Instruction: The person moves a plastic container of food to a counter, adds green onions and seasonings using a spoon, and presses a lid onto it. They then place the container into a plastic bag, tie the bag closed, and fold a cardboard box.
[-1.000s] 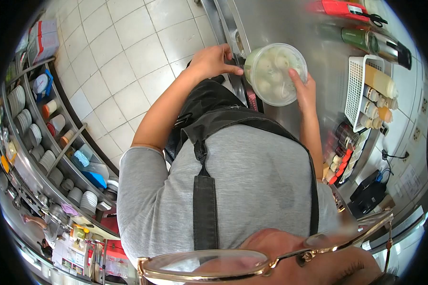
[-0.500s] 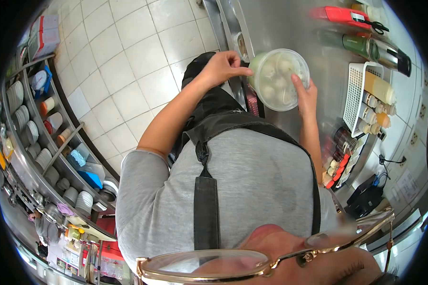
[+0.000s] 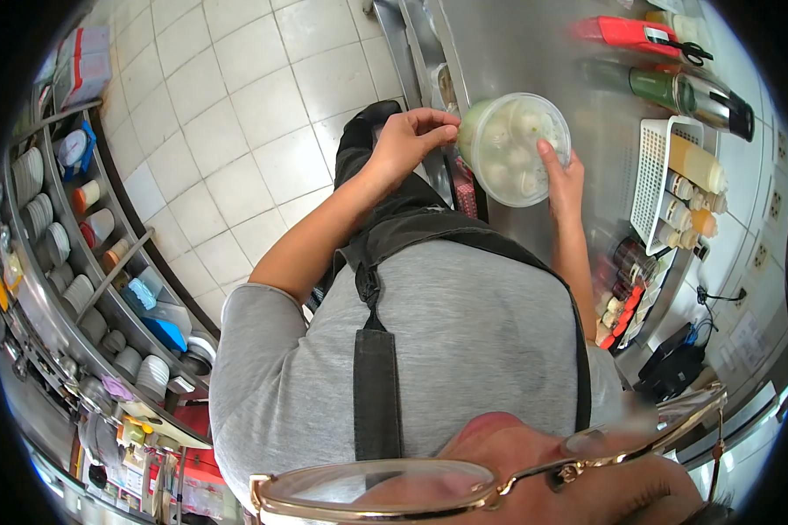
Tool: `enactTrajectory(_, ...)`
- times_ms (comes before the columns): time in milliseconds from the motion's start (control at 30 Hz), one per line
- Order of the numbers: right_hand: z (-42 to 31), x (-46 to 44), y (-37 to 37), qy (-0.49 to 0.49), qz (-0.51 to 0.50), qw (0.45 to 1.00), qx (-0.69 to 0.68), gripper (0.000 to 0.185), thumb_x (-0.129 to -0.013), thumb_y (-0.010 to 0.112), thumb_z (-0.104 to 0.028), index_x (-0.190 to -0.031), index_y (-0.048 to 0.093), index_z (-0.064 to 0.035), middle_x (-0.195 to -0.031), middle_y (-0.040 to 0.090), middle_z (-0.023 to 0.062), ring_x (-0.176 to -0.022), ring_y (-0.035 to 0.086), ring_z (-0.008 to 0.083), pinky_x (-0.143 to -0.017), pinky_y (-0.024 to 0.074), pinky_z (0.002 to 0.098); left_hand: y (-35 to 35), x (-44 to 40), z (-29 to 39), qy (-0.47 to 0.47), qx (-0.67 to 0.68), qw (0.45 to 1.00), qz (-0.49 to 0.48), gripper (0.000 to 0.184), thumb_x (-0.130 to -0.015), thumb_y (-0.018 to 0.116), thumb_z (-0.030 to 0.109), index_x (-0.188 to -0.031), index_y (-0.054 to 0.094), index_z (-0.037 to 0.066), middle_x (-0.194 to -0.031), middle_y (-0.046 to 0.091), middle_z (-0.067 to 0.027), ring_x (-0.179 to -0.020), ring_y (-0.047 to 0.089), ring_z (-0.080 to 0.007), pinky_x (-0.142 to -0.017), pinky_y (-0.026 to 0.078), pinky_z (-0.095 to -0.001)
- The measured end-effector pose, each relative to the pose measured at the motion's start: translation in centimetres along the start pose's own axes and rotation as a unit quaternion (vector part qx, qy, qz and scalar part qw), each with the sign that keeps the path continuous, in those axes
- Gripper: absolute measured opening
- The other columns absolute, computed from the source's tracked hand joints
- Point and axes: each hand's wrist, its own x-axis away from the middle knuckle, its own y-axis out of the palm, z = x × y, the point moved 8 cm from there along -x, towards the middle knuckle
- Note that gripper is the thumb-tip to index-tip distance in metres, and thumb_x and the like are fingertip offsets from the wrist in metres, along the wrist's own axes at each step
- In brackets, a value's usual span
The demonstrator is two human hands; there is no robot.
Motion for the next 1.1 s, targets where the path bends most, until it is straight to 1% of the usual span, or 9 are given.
enactTrajectory(133,-0.3,0.1,0.0,-0.009,-0.004,1.0,-0.01,0.047,-0.087,0.077,-0.03,-0.117,0.065,0.0041,-0.104,0.07,0.0102,-0.093,0.064,0.0144,-0.085,0.0502,0.029,0.4,-0.1,-1.1,-0.025,0.033,0.999,0.01,0.034,-0.094,0.068,0.014,-0.12,0.06,-0.006,-0.103,0.069,-0.0089,-0.096,0.066,-0.0154,-0.092,0.051,-0.0288)
enactTrajectory(300,0.0,0.0,-0.2,0.008,0.001,1.0,0.002,0.05,-0.086,0.078,-0.032,-0.118,0.065,0.0043,-0.105,0.071,0.011,-0.094,0.065,0.0157,-0.085,0.0511,0.0298,1.7,0.1,-2.4,-0.084,0.122,0.989,-0.019,0.046,-0.095,0.068,0.023,-0.129,0.054,-0.006,-0.114,0.064,-0.0088,-0.102,0.062,-0.0146,-0.092,0.05,-0.0288)
enactTrajectory(400,-0.3,0.1,0.0,0.002,0.0,1.0,0.013,0.052,-0.085,0.079,-0.033,-0.118,0.065,0.0039,-0.105,0.071,0.0118,-0.094,0.066,0.0163,-0.086,0.0514,0.03,2.5,0.6,-2.1,-0.111,0.146,0.981,-0.068,0.05,-0.097,0.065,0.028,-0.133,0.051,-0.004,-0.117,0.063,-0.0075,-0.106,0.06,-0.0144,-0.093,0.048,-0.0304)
enactTrajectory(533,-0.6,0.2,0.4,-0.003,-0.017,1.0,-0.006,0.05,-0.085,0.078,-0.033,-0.117,0.066,0.0025,-0.104,0.071,0.0105,-0.094,0.066,0.0153,-0.086,0.0516,0.03,2.4,0.9,-2.1,-0.125,0.132,0.982,-0.044,0.047,-0.095,0.066,0.028,-0.128,0.055,-0.003,-0.115,0.064,-0.0078,-0.106,0.061,-0.0156,-0.094,0.049,-0.0325)
enactTrajectory(733,-0.8,0.3,1.0,-0.005,-0.034,0.999,-0.009,0.049,-0.086,0.078,-0.032,-0.119,0.066,0.0008,-0.105,0.072,0.0098,-0.094,0.066,0.0146,-0.085,0.0521,0.0301,2.4,1.2,-3.3,-0.162,0.174,0.969,-0.069,0.053,-0.097,0.063,0.031,-0.137,0.047,0.0,-0.122,0.061,-0.0059,-0.111,0.059,-0.0154,-0.096,0.046,-0.0329)
enactTrajectory(933,-1.8,0.7,1.7,-0.011,-0.052,0.998,-0.016,0.052,-0.083,0.081,-0.032,-0.121,0.065,-0.0001,-0.106,0.072,0.0103,-0.094,0.067,0.015,-0.085,0.0532,0.0303,3.3,2.4,-2.2,-0.146,0.178,0.968,-0.104,0.069,-0.096,0.059,0.049,-0.145,0.04,0.004,-0.132,0.058,-0.0069,-0.122,0.053,-0.0173,-0.098,0.044,-0.0415)
enactTrajectory(1000,-1.9,0.8,2.0,-0.004,-0.054,0.998,-0.03,0.053,-0.082,0.081,-0.033,-0.121,0.065,-0.0003,-0.106,0.072,0.0102,-0.094,0.067,0.015,-0.085,0.0533,0.0303,3.6,2.8,-2.2,-0.126,0.21,0.959,-0.145,0.081,-0.093,0.058,0.058,-0.148,0.034,0.004,-0.139,0.052,-0.0097,-0.127,0.05,-0.0218,-0.103,0.041,-0.0453)
enactTrajectory(1033,-2.1,0.8,2.1,-0.008,-0.06,0.998,-0.015,0.054,-0.082,0.081,-0.033,-0.121,0.065,-0.0002,-0.106,0.072,0.0103,-0.094,0.067,0.0151,-0.084,0.0535,0.0303,3.9,3.0,-2.0,-0.129,0.205,0.959,-0.147,0.081,-0.093,0.058,0.058,-0.148,0.034,0.004,-0.139,0.052,-0.0097,-0.127,0.05,-0.0218,-0.103,0.041,-0.0453)
enactTrajectory(1100,-1.8,0.8,2.3,-0.012,-0.063,0.998,-0.005,0.054,-0.082,0.081,-0.033,-0.122,0.065,-0.0001,-0.106,0.072,0.0103,-0.094,0.067,0.0152,-0.084,0.0536,0.0303,4.0,3.6,-1.2,-0.111,0.191,0.968,-0.119,0.097,-0.085,0.064,0.065,-0.151,0.026,0.004,-0.146,0.044,-0.0137,-0.131,0.046,-0.0272,-0.107,0.038,-0.0468)
